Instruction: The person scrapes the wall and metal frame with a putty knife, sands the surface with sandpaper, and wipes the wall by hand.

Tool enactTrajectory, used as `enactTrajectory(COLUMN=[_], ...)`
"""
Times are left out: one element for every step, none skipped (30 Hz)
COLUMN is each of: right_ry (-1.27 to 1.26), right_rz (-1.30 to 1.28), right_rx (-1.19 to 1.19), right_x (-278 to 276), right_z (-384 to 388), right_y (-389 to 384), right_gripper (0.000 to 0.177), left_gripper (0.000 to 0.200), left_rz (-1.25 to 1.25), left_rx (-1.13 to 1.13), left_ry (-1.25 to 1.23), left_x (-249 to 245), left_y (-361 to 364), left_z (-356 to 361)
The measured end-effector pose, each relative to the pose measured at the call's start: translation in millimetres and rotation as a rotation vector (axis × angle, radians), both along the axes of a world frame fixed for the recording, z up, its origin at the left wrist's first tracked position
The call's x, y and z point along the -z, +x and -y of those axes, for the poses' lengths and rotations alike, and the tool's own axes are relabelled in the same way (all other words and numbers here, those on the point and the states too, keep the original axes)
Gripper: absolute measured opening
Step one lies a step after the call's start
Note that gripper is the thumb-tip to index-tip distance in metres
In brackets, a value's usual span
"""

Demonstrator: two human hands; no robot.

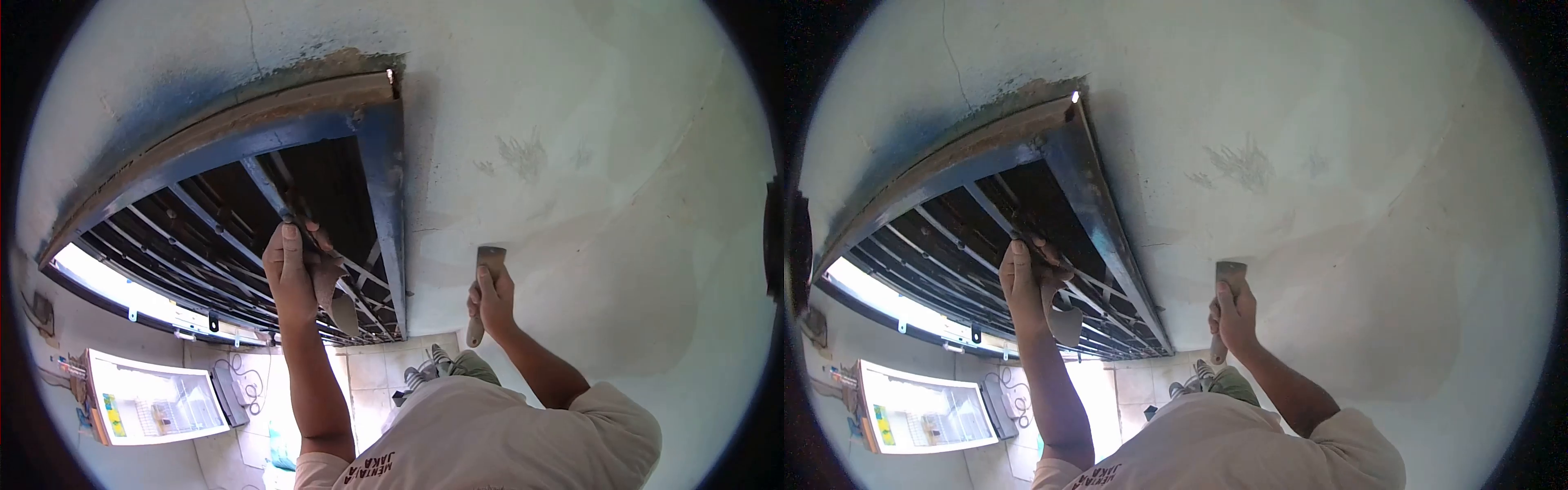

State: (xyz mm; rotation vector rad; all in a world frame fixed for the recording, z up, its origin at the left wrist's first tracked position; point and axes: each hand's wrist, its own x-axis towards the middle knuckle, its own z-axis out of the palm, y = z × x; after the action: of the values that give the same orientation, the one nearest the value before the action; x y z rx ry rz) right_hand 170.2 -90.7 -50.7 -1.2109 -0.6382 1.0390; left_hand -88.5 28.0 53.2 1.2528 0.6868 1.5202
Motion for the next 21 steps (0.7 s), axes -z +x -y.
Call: enactTrajectory(right_ry=[-0.009, -0.044, -0.078, -0.111, -0.134, -0.098, -0.063, -0.033, -0.016, -0.018, -0.022, -0.028, -0.052, -0.095, -0.138, -0.181, -0.167, -0.116, -0.066, -0.017, -0.025], right_rz=[0.002, 0.006, 0.012, 0.018, 0.043, 0.068, 0.094, 0.119, 0.078, 0.073, 0.069, 0.061, 0.074, 0.076, 0.078, 0.08, 0.123, 0.136, 0.15, 0.162, 0.151], right_rx=[-0.019, -0.048, -0.074, -0.097, -0.128, -0.097, -0.067, -0.039, -0.077, -0.049, -0.024, 0.005, -0.02, -0.052, -0.082, -0.113, -0.138, -0.126, -0.115, -0.104, -0.084], right_x=[9.2, 23.3, 38.9, 43.4, 43.0, 29.8, 9.9, -0.4, 1.0, 0.1, -0.2, 2.4, 10.7, 21.2, 26.9, 29.4, 29.0, 19.2, 8.7, 3.1, 1.4], right_z=[8.2, 18.2, 29.1, 33.7, 32.4, 20.8, 1.5, -7.8, -7.1, -6.1, -1.0, 7.0, 18.5, 26.6, 33.3, 35.9, 29.3, 14.6, -2.5, -9.3, -8.9], right_y=[2.7, -0.1, -3.6, -6.7, -7.3, -7.1, -4.4, -2.5, -2.7, -1.7, -0.4, 0.3, 1.0, -2.5, -8.8, -12.8, -11.5, -7.7, -2.3, 0.2, -0.1], right_gripper=[0.014, 0.013, 0.013, 0.013, 0.013, 0.014, 0.014, 0.015, 0.015, 0.015, 0.015, 0.016, 0.016, 0.017, 0.017, 0.017, 0.017, 0.016, 0.016, 0.016, 0.015], left_gripper=[0.036, 0.036, 0.036, 0.036, 0.036, 0.036, 0.036, 0.036, 0.036, 0.037, 0.037, 0.037, 0.037, 0.038, 0.038, 0.038, 0.038, 0.038, 0.038, 0.037, 0.035], left_rz=[-0.007, -0.015, -0.022, -0.029, -0.03, -0.031, -0.03, -0.027, -0.028, -0.025, -0.018, -0.013, -0.01, -0.018, -0.028, -0.037, -0.038, -0.039, -0.039, -0.051, -0.064], left_rx=[0.018, 0.015, 0.014, 0.015, 0.007, -0.003, -0.015, -0.019, -0.021, -0.025, -0.019, -0.01, 0.002, -0.008, -0.015, -0.023, -0.024, -0.026, -0.03, -0.023, -0.016], left_ry=[-0.003, -0.007, -0.008, -0.008, 0.002, 0.011, 0.018, 0.0, -0.016, -0.027, -0.034, -0.044, -0.053, -0.039, -0.026, -0.013, -0.01, -0.009, -0.01, -0.005, 0.004], left_x=[0.8, 0.7, 0.3, -0.1, 0.7, 2.3, 3.7, 3.3, 0.0, -3.2, -4.0, -3.9, -4.2, -3.1, -0.6, 0.8, 0.7, 0.1, 0.5, 2.8, 5.2], left_y=[-2.2, -3.5, -3.6, -3.2, -2.7, -2.5, -2.0, -0.8, 0.2, 0.7, 0.3, -0.4, -0.7, -1.0, -1.6, -1.7, -1.4, -1.1, -1.1, -2.4, -5.0], left_z=[0.3, 0.5, 0.7, 0.5, -0.8, -2.0, -2.0, 0.5, 3.0, 2.9, 2.8, 3.0, 3.2, 2.0, 0.3, -0.4, -0.3, -0.4, 0.0, -0.2, -3.2])
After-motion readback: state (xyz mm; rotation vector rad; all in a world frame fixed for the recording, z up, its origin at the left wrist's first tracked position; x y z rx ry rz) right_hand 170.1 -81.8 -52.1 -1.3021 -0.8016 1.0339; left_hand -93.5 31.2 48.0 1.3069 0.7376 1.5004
